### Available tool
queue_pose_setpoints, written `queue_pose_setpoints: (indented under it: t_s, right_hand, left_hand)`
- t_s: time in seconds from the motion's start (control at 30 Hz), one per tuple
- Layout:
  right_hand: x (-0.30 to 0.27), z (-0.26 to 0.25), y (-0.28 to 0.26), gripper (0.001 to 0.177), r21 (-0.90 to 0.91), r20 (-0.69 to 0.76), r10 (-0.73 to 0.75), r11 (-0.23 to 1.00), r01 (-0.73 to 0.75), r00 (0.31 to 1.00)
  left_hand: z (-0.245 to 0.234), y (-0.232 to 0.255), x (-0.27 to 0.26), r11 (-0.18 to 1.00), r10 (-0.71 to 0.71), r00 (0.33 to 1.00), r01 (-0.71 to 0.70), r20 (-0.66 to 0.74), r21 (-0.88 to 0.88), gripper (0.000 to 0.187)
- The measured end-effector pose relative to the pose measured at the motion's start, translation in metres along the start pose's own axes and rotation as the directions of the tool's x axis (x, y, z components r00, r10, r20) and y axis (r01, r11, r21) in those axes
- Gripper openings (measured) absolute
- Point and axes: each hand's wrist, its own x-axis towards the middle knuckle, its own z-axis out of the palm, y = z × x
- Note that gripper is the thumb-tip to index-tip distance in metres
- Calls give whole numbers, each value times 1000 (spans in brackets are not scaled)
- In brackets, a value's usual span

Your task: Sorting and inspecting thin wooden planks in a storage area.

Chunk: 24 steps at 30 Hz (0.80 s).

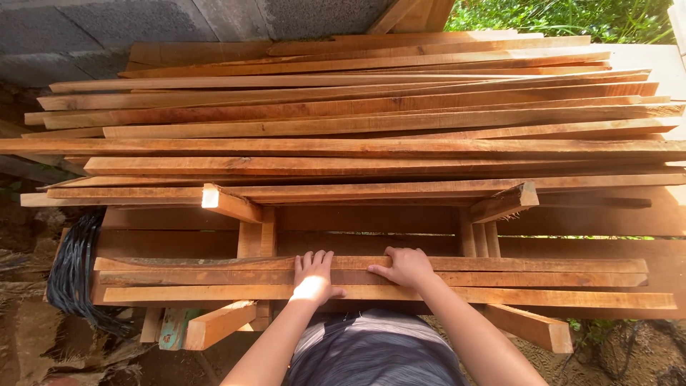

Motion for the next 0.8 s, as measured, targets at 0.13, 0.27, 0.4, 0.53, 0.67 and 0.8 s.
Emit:
queue_pose_setpoints:
  t_s: [0.13,0.27,0.4,0.53,0.67,0.8]
  right_hand:
    - [-4,-8,-3,83,0,64,32,999,-32,997]
    - [4,-10,-2,85,36,71,48,998,-51,996]
    - [4,-15,-3,89,-3,42,36,999,-36,998]
    - [-2,-13,-1,73,-19,-97,-80,997,78,992]
    - [4,21,10,51,-63,-446,-135,991,119,885]
    - [9,52,12,31,-154,-615,-198,980,130,763]
  left_hand:
    - [14,-4,11,1000,1,999,0,-38,20,107]
    - [12,-7,2,999,33,996,-32,-88,15,106]
    - [11,-5,-3,999,44,993,-42,-111,17,106]
    - [-9,7,-22,997,17,992,-8,-122,75,112]
    - [-14,10,-23,998,23,993,-15,-114,67,116]
    - [-1,1,-16,999,31,994,-26,-101,48,117]
